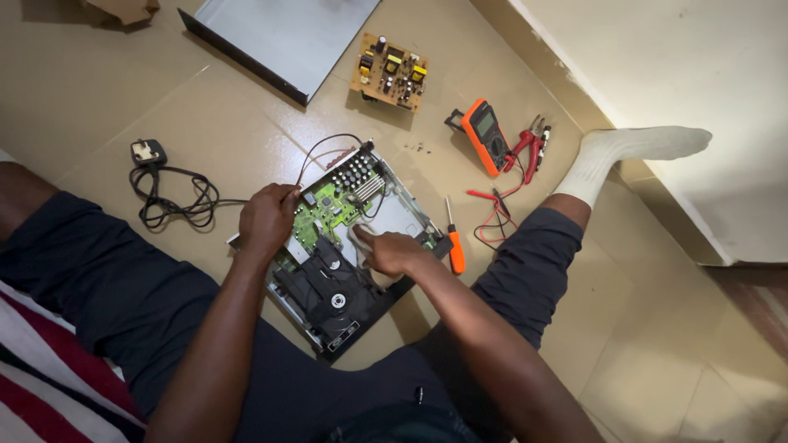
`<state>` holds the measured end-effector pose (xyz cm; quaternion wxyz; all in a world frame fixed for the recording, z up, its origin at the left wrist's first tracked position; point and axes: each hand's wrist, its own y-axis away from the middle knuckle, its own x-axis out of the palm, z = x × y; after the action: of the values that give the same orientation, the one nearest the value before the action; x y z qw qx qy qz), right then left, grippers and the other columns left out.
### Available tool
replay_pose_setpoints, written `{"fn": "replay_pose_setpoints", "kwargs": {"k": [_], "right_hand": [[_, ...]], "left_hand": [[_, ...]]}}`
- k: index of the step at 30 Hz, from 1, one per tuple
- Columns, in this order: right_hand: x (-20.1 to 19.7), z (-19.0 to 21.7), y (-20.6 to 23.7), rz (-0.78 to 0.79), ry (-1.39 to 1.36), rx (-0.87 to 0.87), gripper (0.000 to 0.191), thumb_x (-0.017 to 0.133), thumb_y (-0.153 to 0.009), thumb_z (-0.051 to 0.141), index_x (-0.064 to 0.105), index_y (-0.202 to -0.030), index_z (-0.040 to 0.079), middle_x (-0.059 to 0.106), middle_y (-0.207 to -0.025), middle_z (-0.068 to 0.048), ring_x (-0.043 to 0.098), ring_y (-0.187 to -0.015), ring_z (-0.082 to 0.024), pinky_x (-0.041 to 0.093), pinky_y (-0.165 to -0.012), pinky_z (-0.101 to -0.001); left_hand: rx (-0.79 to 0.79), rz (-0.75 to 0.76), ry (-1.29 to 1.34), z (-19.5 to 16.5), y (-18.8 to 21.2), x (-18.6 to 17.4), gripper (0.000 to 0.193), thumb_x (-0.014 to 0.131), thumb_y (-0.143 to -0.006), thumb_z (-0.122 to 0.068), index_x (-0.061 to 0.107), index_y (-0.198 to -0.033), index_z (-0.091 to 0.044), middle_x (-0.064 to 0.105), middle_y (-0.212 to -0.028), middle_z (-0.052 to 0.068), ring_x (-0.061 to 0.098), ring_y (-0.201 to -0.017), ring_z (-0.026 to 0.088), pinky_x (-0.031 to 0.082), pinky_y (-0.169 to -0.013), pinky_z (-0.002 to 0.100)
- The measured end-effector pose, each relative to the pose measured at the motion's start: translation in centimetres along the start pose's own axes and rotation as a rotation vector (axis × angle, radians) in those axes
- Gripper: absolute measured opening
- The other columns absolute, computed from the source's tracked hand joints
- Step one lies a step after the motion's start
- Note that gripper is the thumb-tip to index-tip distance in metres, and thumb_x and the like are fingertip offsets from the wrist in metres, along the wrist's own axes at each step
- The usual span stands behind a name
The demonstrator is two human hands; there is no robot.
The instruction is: The person sits on the floor servicing an opened DVD player. They wipe the interior with a cloth, unscrew and remove the power supply board, hold it up to view both sides, and touch its contacts with multimeter probes to test it.
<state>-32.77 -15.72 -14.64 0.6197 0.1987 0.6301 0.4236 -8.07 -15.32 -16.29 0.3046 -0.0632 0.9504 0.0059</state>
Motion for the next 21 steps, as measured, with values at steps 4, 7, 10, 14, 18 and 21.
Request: {"fn": "replay_pose_setpoints", "kwargs": {"k": [4, 7, 10, 14, 18, 21], "right_hand": [[-0.1, 1.8, 0.5, 0.117, 0.041, -0.013, 0.041, 0.054, -0.105, 0.045, 0.062, -0.132, 0.016, 0.078, -0.098, -0.015, 0.079, -0.091, -0.027, 0.057, -0.081, -0.0429], [-0.9, 3.7, 1.8, 0.053, 0.263, -0.033, 0.077, 0.054, -0.097, 0.021, 0.021, -0.166, 0.027, 0.074, -0.096, -0.015, 0.074, -0.083, -0.032, 0.059, -0.072, -0.0444], [-1.9, 4.7, 2.5, 0.084, 0.2, 0.033, 0.069, 0.041, -0.105, 0.028, 0.01, -0.167, 0.027, 0.075, -0.092, -0.016, 0.074, -0.076, -0.03, 0.06, -0.069, -0.0434], [-1.8, 4.7, 2.1, 0.051, 0.245, 0.014, 0.07, 0.044, -0.104, 0.031, 0.013, -0.166, 0.029, 0.076, -0.093, -0.017, 0.073, -0.079, -0.031, 0.056, -0.072, -0.0448], [-1.3, 2.5, 1.8, 0.04, 0.351, -0.099, 0.081, 0.052, -0.096, 0.018, 0.017, -0.166, 0.035, 0.076, -0.097, -0.014, 0.074, -0.08, -0.031, 0.058, -0.071, -0.0455], [-1.1, 0.5, 2.0, 0.048, 0.506, -0.177, 0.087, 0.059, -0.091, 0.013, 0.02, -0.164, 0.041, 0.074, -0.104, -0.012, 0.074, -0.083, -0.03, 0.058, -0.07, -0.0446]], "left_hand": [[0.011, -0.004, -0.001, -0.7, 0.6, -0.6, 0.022, 0.063, -0.102, -0.025, 0.077, -0.111, -0.012, 0.073, -0.103, 0.013, 0.069, -0.094, 0.036, 0.053, -0.08, 0.045], [0.007, -0.012, -0.011, -1.0, 0.8, -0.8, 0.022, 0.063, -0.1, -0.025, 0.078, -0.11, -0.012, 0.073, -0.103, 0.013, 0.069, -0.095, 0.036, 0.053, -0.08, 0.045], [0.014, 0.011, -0.008, -0.6, 0.6, -0.7, 0.022, 0.063, -0.101, -0.025, 0.077, -0.111, -0.011, 0.074, -0.105, 0.013, 0.069, -0.094, 0.036, 0.053, -0.08, 0.045], [0.042, -0.004, 0.017, -0.3, 0.4, -0.6, 0.022, 0.063, -0.101, -0.025, 0.077, -0.111, -0.01, 0.074, -0.105, 0.013, 0.069, -0.095, 0.036, 0.054, -0.081, 0.045], [0.009, 0.013, 0.011, -0.7, 1.0, -0.5, 0.022, 0.063, -0.101, -0.025, 0.077, -0.111, -0.012, 0.074, -0.104, 0.014, 0.069, -0.094, 0.037, 0.054, -0.08, 0.045], [0.001, 0.006, 0.006, -1.5, 1.4, -0.7, 0.022, 0.063, -0.1, -0.025, 0.078, -0.11, -0.012, 0.073, -0.104, 0.014, 0.069, -0.095, 0.037, 0.054, -0.08, 0.045]]}}
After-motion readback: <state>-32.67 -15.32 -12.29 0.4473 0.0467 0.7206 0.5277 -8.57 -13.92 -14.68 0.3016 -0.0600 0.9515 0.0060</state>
